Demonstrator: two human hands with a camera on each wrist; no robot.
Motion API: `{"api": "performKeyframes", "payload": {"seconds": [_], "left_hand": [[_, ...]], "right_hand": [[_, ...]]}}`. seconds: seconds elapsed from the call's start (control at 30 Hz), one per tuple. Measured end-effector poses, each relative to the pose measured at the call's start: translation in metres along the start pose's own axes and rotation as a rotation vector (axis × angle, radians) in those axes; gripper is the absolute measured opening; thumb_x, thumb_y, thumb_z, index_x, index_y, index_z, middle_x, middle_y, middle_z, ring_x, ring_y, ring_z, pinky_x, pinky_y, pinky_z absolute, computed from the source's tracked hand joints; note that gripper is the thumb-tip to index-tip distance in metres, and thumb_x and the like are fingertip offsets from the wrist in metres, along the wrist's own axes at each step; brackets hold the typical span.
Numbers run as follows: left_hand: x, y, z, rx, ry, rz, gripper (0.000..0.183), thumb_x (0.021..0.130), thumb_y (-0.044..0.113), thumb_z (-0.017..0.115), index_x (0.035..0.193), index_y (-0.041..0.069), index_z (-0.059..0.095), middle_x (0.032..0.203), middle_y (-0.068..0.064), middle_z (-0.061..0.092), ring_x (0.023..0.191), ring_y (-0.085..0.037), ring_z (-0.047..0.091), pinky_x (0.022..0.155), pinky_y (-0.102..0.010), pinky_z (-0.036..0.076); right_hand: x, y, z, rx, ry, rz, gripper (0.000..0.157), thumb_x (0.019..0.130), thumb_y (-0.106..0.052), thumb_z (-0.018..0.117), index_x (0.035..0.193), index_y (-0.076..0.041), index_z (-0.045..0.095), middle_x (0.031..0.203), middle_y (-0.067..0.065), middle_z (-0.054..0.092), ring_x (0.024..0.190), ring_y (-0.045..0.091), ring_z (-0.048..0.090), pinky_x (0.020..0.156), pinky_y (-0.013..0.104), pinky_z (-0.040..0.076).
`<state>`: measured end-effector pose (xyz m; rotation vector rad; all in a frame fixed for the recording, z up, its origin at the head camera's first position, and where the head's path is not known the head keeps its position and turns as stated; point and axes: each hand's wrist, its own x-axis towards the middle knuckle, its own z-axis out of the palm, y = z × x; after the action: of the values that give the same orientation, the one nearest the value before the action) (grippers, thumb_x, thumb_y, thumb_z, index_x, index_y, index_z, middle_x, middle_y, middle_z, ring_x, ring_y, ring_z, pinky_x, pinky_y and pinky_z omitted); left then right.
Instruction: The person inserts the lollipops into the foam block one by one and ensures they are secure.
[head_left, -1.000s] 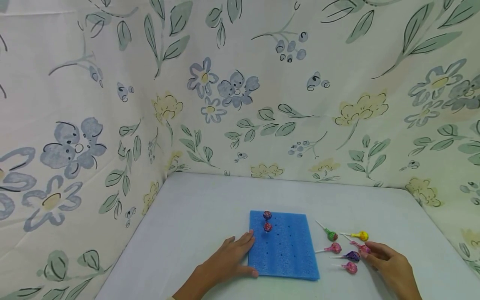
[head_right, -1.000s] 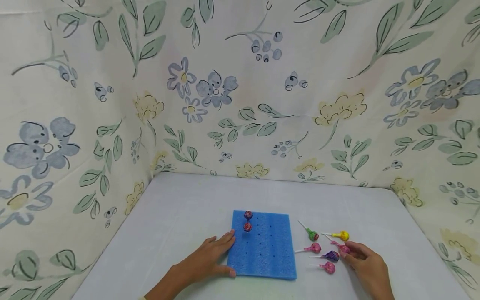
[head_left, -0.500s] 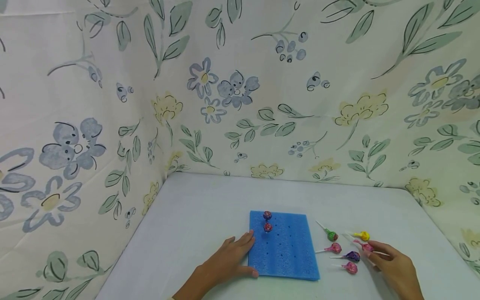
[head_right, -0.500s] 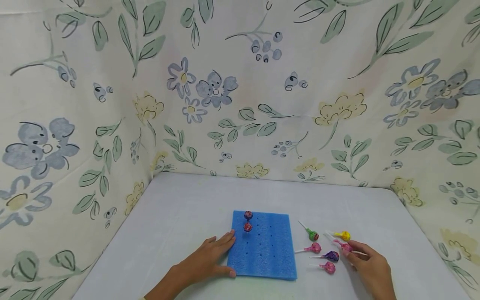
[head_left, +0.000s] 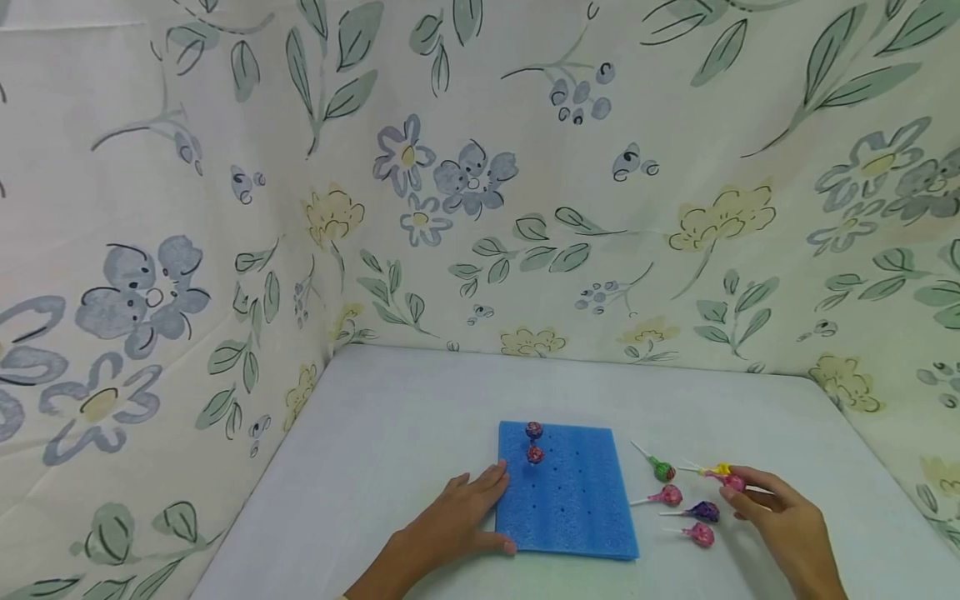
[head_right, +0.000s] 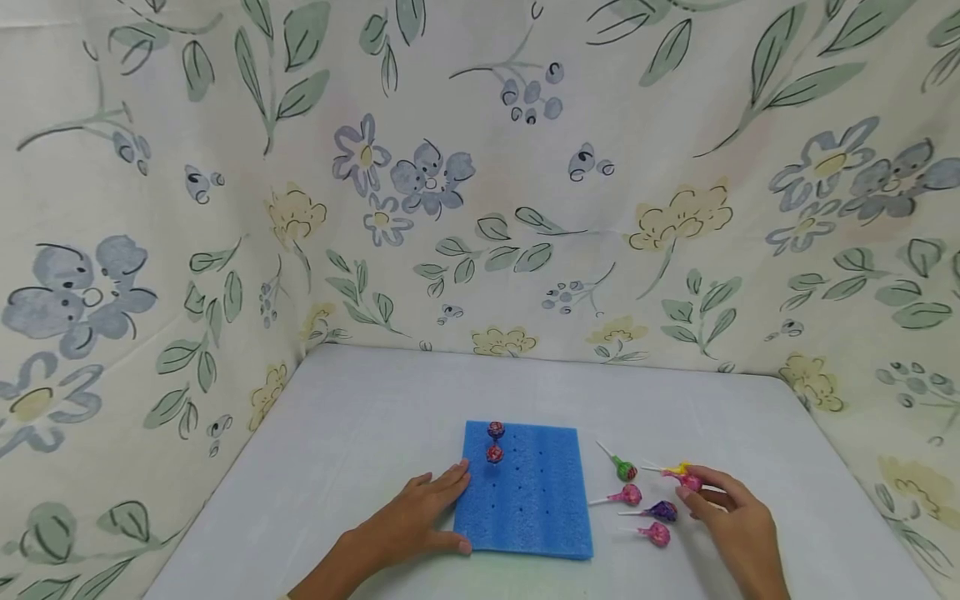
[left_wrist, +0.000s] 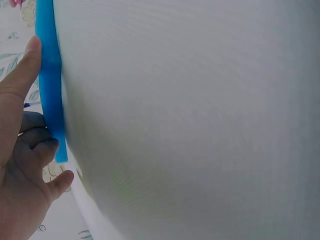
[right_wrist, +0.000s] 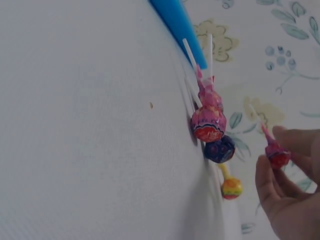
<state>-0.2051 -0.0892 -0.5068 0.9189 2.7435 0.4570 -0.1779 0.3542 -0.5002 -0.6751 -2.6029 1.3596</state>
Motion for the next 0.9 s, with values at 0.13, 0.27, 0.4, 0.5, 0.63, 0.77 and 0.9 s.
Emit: {"api": "performKeyframes", "payload": {"seconds": [0.13, 0.27, 0.4, 0.5, 0.63, 0.77, 0.9], "left_hand": [[0.000, 0.000, 0.000, 0.004, 0.001, 0.001, 0.099, 0.090, 0.070, 0.068, 0.164, 0.011, 0.041, 0.175, -0.004, 0.028, 0.160, -0.020, 0.032, 0.123, -0.057, 0.037], [0.000, 0.000, -0.001, 0.015, 0.005, -0.001, 0.099, 0.089, 0.071, 0.068, 0.164, 0.012, 0.041, 0.175, -0.003, 0.029, 0.160, -0.020, 0.032, 0.123, -0.057, 0.037], [0.000, 0.000, -0.001, 0.017, 0.005, 0.000, 0.099, 0.090, 0.071, 0.067, 0.164, 0.012, 0.041, 0.175, -0.003, 0.029, 0.160, -0.019, 0.032, 0.122, -0.057, 0.038], [0.000, -0.001, 0.000, 0.014, 0.005, 0.003, 0.098, 0.090, 0.071, 0.067, 0.164, 0.012, 0.041, 0.175, -0.003, 0.029, 0.160, -0.019, 0.032, 0.122, -0.057, 0.038], [0.000, -0.001, 0.000, 0.005, 0.003, 0.004, 0.098, 0.091, 0.071, 0.067, 0.164, 0.011, 0.041, 0.175, -0.004, 0.029, 0.160, -0.020, 0.032, 0.122, -0.057, 0.037], [0.000, -0.002, 0.001, 0.003, 0.002, 0.003, 0.098, 0.091, 0.071, 0.066, 0.164, 0.011, 0.040, 0.175, -0.004, 0.028, 0.160, -0.020, 0.032, 0.123, -0.058, 0.037], [0.000, -0.002, 0.001, 0.010, 0.000, 0.001, 0.098, 0.091, 0.071, 0.066, 0.165, 0.011, 0.040, 0.175, -0.003, 0.028, 0.160, -0.019, 0.031, 0.123, -0.057, 0.037]], "right_hand": [[-0.003, -0.006, 0.002, 0.007, 0.041, -0.001, 0.055, 0.099, -0.038, 0.077, 0.142, -0.006, 0.064, 0.111, -0.011, 0.072, 0.081, 0.000, 0.067, 0.067, 0.022, 0.058], [-0.005, -0.011, 0.003, 0.011, 0.070, -0.013, 0.055, 0.099, -0.036, 0.078, 0.144, -0.008, 0.063, 0.104, -0.021, 0.068, 0.081, -0.010, 0.061, 0.068, 0.018, 0.056], [-0.008, -0.015, 0.007, 0.026, 0.084, -0.045, 0.051, 0.101, -0.033, 0.075, 0.144, -0.007, 0.064, 0.105, -0.024, 0.066, 0.083, -0.012, 0.060, 0.069, 0.013, 0.055], [-0.010, -0.015, 0.010, 0.065, 0.082, -0.130, 0.049, 0.105, -0.031, 0.070, 0.146, -0.006, 0.061, 0.106, -0.029, 0.063, 0.085, -0.011, 0.065, 0.072, 0.012, 0.057], [-0.014, -0.015, 0.015, 0.172, 0.050, -0.263, 0.046, 0.107, -0.022, 0.066, 0.147, -0.001, 0.058, 0.108, -0.028, 0.068, 0.090, -0.005, 0.073, 0.077, 0.016, 0.060], [-0.016, -0.016, 0.018, 0.271, 0.041, -0.327, 0.044, 0.103, -0.009, 0.071, 0.145, 0.000, 0.061, 0.108, -0.021, 0.073, 0.094, -0.005, 0.073, 0.079, 0.015, 0.060], [-0.016, -0.020, 0.021, 0.291, 0.068, -0.313, 0.055, 0.096, 0.001, 0.076, 0.148, -0.004, 0.060, 0.104, -0.018, 0.076, 0.092, -0.006, 0.073, 0.079, 0.011, 0.058]]}}
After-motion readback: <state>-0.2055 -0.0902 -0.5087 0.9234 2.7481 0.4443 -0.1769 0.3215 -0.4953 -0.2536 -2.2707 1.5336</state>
